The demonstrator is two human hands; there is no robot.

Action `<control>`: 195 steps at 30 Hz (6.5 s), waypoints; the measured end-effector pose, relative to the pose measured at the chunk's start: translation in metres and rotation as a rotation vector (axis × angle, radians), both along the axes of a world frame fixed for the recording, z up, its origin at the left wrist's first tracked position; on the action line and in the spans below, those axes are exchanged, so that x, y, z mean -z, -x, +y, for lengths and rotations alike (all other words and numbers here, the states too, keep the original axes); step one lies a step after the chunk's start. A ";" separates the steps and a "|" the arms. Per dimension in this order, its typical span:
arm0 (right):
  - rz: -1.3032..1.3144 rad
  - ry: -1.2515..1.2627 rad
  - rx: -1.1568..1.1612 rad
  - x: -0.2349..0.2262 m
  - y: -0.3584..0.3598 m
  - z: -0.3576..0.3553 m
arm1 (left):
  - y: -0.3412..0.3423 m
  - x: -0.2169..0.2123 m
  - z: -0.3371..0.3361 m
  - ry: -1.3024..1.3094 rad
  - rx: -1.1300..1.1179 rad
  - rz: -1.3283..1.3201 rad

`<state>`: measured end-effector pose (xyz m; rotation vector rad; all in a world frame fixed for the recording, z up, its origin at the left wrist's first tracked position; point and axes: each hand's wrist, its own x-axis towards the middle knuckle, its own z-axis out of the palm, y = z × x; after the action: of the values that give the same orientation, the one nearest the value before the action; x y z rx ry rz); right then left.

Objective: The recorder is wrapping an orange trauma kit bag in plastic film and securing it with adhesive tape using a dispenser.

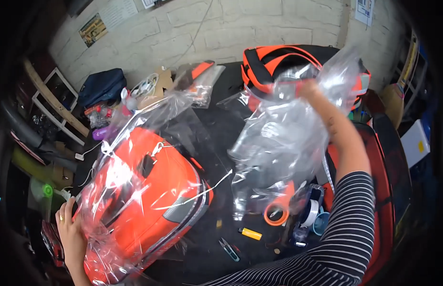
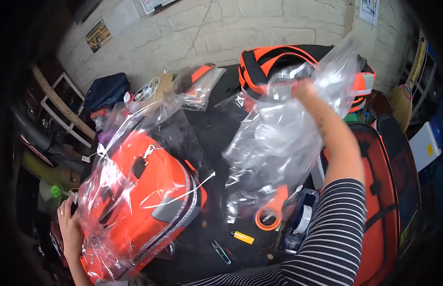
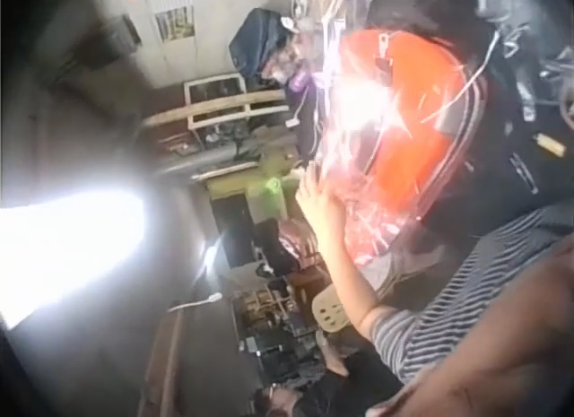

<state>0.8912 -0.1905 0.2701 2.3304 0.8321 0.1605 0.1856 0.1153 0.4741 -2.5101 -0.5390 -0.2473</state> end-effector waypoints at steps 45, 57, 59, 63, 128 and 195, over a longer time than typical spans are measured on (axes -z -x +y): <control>0.370 -0.668 -0.112 0.100 -0.085 -0.188 | -0.026 0.052 -0.052 0.645 0.012 -0.134; 0.483 -0.933 0.128 0.089 -0.143 -0.348 | 0.005 0.085 -0.038 0.710 0.232 -0.269; 0.077 -0.737 -0.003 0.112 -0.094 -0.309 | -0.051 0.078 -0.048 0.608 0.321 -0.181; 0.015 -0.520 0.020 -0.031 -0.052 -0.293 | -0.041 0.091 -0.034 0.572 0.493 -0.450; 0.866 -1.363 -0.023 -0.191 0.607 0.078 | 0.297 0.219 -0.132 2.141 0.342 0.388; 1.446 -1.536 -0.071 -0.190 0.697 0.213 | 0.134 0.048 0.019 1.394 0.866 -0.265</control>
<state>0.1945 0.0223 0.4597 3.6796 1.8487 -1.5848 0.0513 0.1343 0.4258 -3.9690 0.6165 -0.7068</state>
